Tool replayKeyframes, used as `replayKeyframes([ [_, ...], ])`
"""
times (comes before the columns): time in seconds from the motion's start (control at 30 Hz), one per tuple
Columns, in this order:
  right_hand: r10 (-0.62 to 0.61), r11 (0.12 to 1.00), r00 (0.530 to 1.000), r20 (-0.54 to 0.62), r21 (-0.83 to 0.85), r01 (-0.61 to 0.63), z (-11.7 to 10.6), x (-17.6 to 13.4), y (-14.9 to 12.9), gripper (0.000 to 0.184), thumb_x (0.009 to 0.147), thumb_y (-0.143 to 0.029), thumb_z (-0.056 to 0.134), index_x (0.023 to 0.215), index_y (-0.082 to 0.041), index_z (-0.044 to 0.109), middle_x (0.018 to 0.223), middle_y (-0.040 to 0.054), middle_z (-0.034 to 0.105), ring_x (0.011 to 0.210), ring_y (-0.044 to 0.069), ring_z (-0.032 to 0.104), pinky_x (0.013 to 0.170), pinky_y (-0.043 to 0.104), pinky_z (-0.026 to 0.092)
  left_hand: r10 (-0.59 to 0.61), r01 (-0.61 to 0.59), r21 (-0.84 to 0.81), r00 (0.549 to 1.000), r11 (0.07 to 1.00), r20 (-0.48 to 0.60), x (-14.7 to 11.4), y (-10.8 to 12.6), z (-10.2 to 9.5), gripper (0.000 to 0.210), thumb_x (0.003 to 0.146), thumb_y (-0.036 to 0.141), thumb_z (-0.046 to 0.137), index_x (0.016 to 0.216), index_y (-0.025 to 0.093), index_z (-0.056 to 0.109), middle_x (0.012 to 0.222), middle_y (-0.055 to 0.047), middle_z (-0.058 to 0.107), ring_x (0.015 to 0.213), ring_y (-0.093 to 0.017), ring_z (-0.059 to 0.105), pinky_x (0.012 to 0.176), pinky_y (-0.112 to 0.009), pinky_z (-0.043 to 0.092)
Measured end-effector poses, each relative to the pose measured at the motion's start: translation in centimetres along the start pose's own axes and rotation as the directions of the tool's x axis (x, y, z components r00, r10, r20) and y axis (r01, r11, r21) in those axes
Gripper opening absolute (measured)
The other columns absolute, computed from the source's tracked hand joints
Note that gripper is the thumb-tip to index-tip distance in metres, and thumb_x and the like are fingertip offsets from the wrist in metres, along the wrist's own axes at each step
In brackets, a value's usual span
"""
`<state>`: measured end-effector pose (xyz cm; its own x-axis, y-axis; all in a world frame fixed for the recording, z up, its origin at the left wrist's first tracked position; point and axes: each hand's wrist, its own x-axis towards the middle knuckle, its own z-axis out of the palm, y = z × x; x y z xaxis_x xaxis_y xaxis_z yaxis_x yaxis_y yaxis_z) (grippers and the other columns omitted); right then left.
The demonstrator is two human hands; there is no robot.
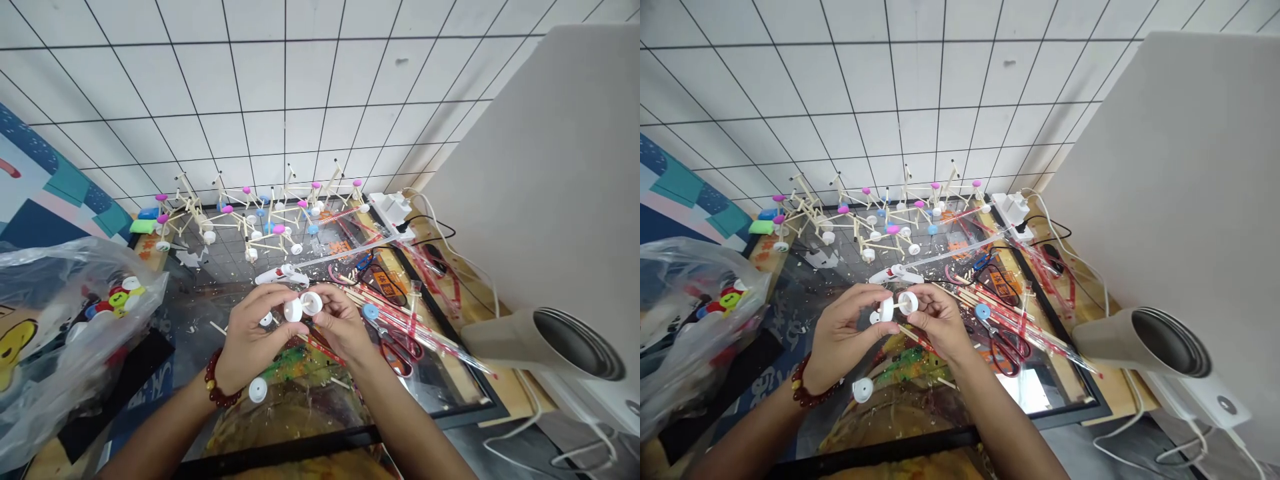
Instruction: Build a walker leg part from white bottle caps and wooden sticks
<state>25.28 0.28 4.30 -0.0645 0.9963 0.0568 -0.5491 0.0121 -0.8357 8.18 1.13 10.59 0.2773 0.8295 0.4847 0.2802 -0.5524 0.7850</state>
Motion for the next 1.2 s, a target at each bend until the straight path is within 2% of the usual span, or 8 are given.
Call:
replayKeyframes([
  [0.2, -0.014, 0.999, 1.0, -0.026, -0.035, 0.014, 0.11, 0.03, 0.04, 0.037, 0.062, -0.038, 0.09, 0.093, -0.028, 0.074, 0.084, -0.0007, 0.071, 0.076, 0.015, 0.063, 0.072, 0.026, 0.051, -0.075, 0.075, -0.126, 0.997, 0.989, 0.005, -0.3, -0.7, 0.29, 0.033, 0.069, 0.019, 0.083, 0.1, 0.022, 0.071, 0.1, -0.006, 0.069, 0.091, -0.019, 0.066, 0.083, -0.031, 0.053],
  [0.4, -0.018, 0.998, 0.998, -0.054, -0.059, 0.014, 0.01, 0.05, -0.07, 0.039, 0.06, -0.04, 0.091, 0.093, -0.028, 0.074, 0.086, -0.0001, 0.072, 0.075, 0.015, 0.063, 0.071, 0.027, 0.052, -0.132, 0.13, -0.124, 0.991, 0.984, -0.005, -0.19, -0.84, 0.35, 0.03, 0.068, 0.023, 0.085, 0.095, 0.022, 0.072, 0.097, -0.007, 0.069, 0.089, -0.021, 0.065, 0.082, -0.033, 0.053],
  [0.6, -0.041, 0.996, 0.998, -0.038, -0.079, 0.038, 0.05, -0.02, -0.18, 0.035, 0.063, -0.035, 0.09, 0.093, -0.028, 0.074, 0.088, -0.0005, 0.072, 0.076, 0.015, 0.063, 0.072, 0.025, 0.051, -0.105, 0.103, -0.074, 0.994, 0.992, -0.023, -0.22, -0.56, 0.44, 0.03, 0.07, 0.024, 0.084, 0.097, 0.022, 0.072, 0.097, -0.006, 0.069, 0.086, -0.019, 0.065, 0.077, -0.03, 0.053],
  [0.73, -0.052, 0.995, 0.998, -0.04, -0.093, 0.049, 0.17, -0.06, -0.29, 0.034, 0.063, -0.035, 0.089, 0.093, -0.028, 0.074, 0.088, -0.0001, 0.073, 0.078, 0.016, 0.064, 0.073, 0.026, 0.052, -0.048, 0.048, -0.008, 0.999, 0.999, -0.025, -0.28, -0.37, 0.34, 0.031, 0.076, 0.023, 0.078, 0.107, 0.026, 0.073, 0.102, -0.005, 0.069, 0.078, -0.014, 0.064, 0.069, -0.026, 0.052],
  [0.83, -0.045, 0.996, 0.998, -0.051, -0.083, 0.04, 0.21, -0.03, -0.31, 0.036, 0.062, -0.036, 0.09, 0.093, -0.028, 0.074, 0.088, -0.0002, 0.073, 0.077, 0.015, 0.064, 0.072, 0.027, 0.052, -0.049, 0.049, -0.047, 0.999, 0.998, -0.009, -0.48, -0.48, 0.32, 0.038, 0.079, 0.022, 0.076, 0.116, 0.029, 0.071, 0.109, -0.006, 0.067, 0.083, -0.014, 0.064, 0.07, -0.025, 0.053],
  [0.93, -0.053, 0.996, 0.996, -0.071, -0.08, 0.047, 0.2, 0.05, -0.3, 0.036, 0.061, -0.037, 0.09, 0.092, -0.027, 0.073, 0.085, -0.0003, 0.072, 0.075, 0.016, 0.064, 0.071, 0.027, 0.052, -0.133, 0.137, -0.17, 0.991, 0.976, 0.034, -0.66, -0.62, 0.3, 0.035, 0.087, 0.025, 0.067, 0.121, 0.029, 0.069, 0.119, -0.008, 0.063, 0.089, -0.017, 0.065, 0.072, -0.027, 0.055],
  [1.0, -0.064, 0.995, 0.996, -0.068, -0.078, 0.059, 0.16, 0.1, -0.3, 0.036, 0.061, -0.037, 0.09, 0.092, -0.028, 0.074, 0.086, -0.0005, 0.072, 0.076, 0.016, 0.064, 0.071, 0.027, 0.052, -0.213, 0.22, -0.279, 0.976, 0.935, 0.055, -0.64, -0.65, 0.3, 0.028, 0.089, 0.027, 0.064, 0.116, 0.026, 0.071, 0.121, -0.009, 0.063, 0.085, -0.016, 0.065, 0.071, -0.027, 0.056],
  [1.2, -0.051, 0.994, 0.996, -0.077, -0.1, 0.043, -0.05, 0.1, -0.25, 0.036, 0.06, -0.038, 0.09, 0.091, -0.029, 0.075, 0.081, -0.0007, 0.073, 0.072, 0.015, 0.063, 0.067, 0.027, 0.052, -0.453, 0.486, -0.508, 0.87, 0.711, 0.197, -0.16, -0.94, 0.53, 0.025, 0.075, 0.028, 0.08, 0.096, 0.018, 0.075, 0.092, -0.006, 0.072, 0.069, -0.012, 0.062, 0.065, -0.024, 0.055],
])
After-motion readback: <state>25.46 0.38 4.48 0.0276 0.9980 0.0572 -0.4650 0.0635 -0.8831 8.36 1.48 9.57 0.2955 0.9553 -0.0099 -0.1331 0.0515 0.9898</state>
